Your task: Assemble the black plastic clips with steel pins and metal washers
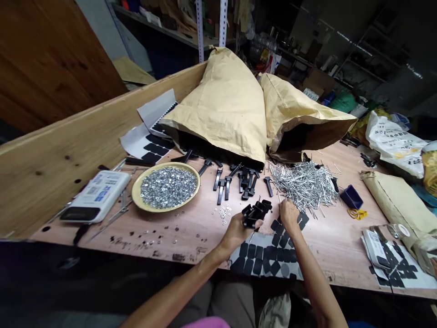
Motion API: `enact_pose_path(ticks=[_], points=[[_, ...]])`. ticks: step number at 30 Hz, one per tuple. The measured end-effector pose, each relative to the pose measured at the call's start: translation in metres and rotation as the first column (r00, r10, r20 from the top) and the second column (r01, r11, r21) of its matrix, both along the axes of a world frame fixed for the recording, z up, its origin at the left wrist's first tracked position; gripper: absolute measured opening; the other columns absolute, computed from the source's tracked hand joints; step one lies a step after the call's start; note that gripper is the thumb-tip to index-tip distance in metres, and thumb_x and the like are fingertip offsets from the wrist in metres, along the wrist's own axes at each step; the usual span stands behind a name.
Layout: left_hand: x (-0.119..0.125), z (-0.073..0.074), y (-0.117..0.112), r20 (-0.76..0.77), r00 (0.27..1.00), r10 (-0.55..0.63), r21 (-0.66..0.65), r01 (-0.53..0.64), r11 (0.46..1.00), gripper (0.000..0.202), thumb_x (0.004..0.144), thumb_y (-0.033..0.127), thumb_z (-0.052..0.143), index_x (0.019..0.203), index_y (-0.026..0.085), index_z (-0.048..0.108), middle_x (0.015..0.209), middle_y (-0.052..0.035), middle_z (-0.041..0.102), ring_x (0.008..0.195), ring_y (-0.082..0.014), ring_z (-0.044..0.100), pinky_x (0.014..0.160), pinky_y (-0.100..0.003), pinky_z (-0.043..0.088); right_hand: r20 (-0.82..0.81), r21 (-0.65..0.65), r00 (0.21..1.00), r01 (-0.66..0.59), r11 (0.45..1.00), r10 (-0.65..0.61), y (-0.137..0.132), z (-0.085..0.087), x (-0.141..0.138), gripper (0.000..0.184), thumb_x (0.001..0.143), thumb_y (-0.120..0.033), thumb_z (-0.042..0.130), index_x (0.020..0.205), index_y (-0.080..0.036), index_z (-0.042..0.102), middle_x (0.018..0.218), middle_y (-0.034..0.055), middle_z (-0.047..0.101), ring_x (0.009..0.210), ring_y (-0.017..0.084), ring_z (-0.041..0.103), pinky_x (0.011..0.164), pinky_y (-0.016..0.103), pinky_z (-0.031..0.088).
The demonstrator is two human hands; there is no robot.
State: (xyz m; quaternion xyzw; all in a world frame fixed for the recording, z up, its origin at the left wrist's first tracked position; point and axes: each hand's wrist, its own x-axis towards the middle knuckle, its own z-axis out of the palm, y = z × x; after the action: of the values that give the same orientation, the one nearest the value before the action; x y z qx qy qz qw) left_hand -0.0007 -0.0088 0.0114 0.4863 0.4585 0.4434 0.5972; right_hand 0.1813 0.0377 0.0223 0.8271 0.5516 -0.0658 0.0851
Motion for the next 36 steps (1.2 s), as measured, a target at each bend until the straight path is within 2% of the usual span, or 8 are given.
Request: enact_pose_path(ticks=[7,11,15,24,27,29,33,36], points=[[-0.011,0.007,0.015,-0.091,0.990,0.106,0.111,-0.096,0.989,0.026,0.063,0.036,0.068,0.055,0.016,0.055,0.052,0.0025,0.053,0.052,-0.0117,0.049,0.049,-0.021,0.037,-0.244,0.312,0.967,0.004,0.950,0.077,-0.005,0.033,-0.002,0.031,0.086,-0.020,0.040,0.112,-0.011,0.054,0.085,0.0091,0.066,0.077,0.019,0.064,0.069,0.030,0.048],[-0.009,0.003,0.020,-0.158,0.986,0.043,0.079,-0.031,0.996,0.023,0.062,0.033,0.068,0.054,0.016,0.055,0.052,0.0022,0.055,0.051,-0.0123,0.050,0.047,-0.021,0.035,-0.659,0.657,0.612,0.184,0.731,0.438,-0.031,0.064,-0.020,0.051,0.082,-0.028,0.052,0.129,-0.020,0.034,0.072,-0.0021,0.063,0.062,0.015,0.062,0.062,0.031,0.052],[-0.004,0.005,0.014,-0.267,0.964,-0.001,0.117,0.034,0.993,0.008,0.065,0.021,0.062,0.059,0.016,0.061,0.056,0.0014,0.061,0.054,-0.0139,0.054,0.049,-0.020,0.033,-0.680,0.712,0.450,0.219,0.667,0.578,-0.044,0.078,-0.046,0.037,0.079,-0.029,0.060,0.112,-0.022,0.042,0.073,-0.0012,0.064,0.073,0.016,0.065,0.071,0.034,0.053],[-0.001,0.015,0.012,-0.364,0.931,-0.015,0.152,0.076,0.985,0.014,0.069,0.015,0.054,0.073,0.018,0.067,0.063,-0.0011,0.067,0.061,-0.0171,0.060,0.053,-0.021,0.036,-0.486,0.784,0.561,-0.059,0.618,0.670,-0.046,0.060,-0.058,0.013,0.082,-0.031,0.057,0.091,-0.022,0.059,0.086,0.0037,0.065,0.081,0.018,0.064,0.075,0.035,0.053],[-0.003,0.015,0.013,-0.328,0.945,0.008,0.157,0.047,0.986,0.013,0.068,0.017,0.055,0.072,0.017,0.068,0.062,-0.0012,0.067,0.060,-0.0175,0.060,0.053,-0.022,0.037,-0.358,0.778,0.609,-0.224,0.587,0.708,-0.045,0.061,-0.043,0.013,0.085,-0.030,0.054,0.089,-0.023,0.064,0.095,0.0059,0.067,0.096,0.021,0.060,0.086,0.043,0.047],[-0.007,0.016,0.012,-0.262,0.965,0.020,0.151,0.020,0.988,0.010,0.068,0.021,0.058,0.069,0.017,0.067,0.060,-0.0012,0.066,0.059,-0.0177,0.060,0.051,-0.021,0.038,-0.323,0.788,0.700,-0.173,0.590,0.637,-0.040,0.061,-0.020,0.018,0.086,-0.032,0.051,0.094,-0.022,0.064,0.105,0.0075,0.065,0.103,0.023,0.057,0.088,0.044,0.046],[-0.013,0.019,0.011,-0.159,0.986,0.056,0.161,-0.030,0.986,0.012,0.066,0.028,0.063,0.062,0.017,0.064,0.057,-0.0005,0.064,0.055,-0.0166,0.059,0.046,-0.020,0.039,-0.237,0.697,0.937,-0.018,0.717,0.255,-0.017,0.050,0.040,0.026,0.089,-0.030,0.044,0.094,-0.015,0.064,0.093,0.0097,0.066,0.086,0.020,0.059,0.077,0.034,0.047],[-0.014,0.018,0.013,-0.163,0.983,0.084,0.138,-0.062,0.989,0.020,0.063,0.034,0.067,0.055,0.017,0.060,0.052,0.0009,0.060,0.051,-0.0151,0.055,0.044,-0.020,0.039,-0.046,0.508,0.995,-0.056,0.860,0.092,-0.001,0.037,0.068,0.027,0.089,-0.022,0.041,0.094,-0.010,0.065,0.090,0.0124,0.065,0.084,0.021,0.057,0.076,0.031,0.043]])
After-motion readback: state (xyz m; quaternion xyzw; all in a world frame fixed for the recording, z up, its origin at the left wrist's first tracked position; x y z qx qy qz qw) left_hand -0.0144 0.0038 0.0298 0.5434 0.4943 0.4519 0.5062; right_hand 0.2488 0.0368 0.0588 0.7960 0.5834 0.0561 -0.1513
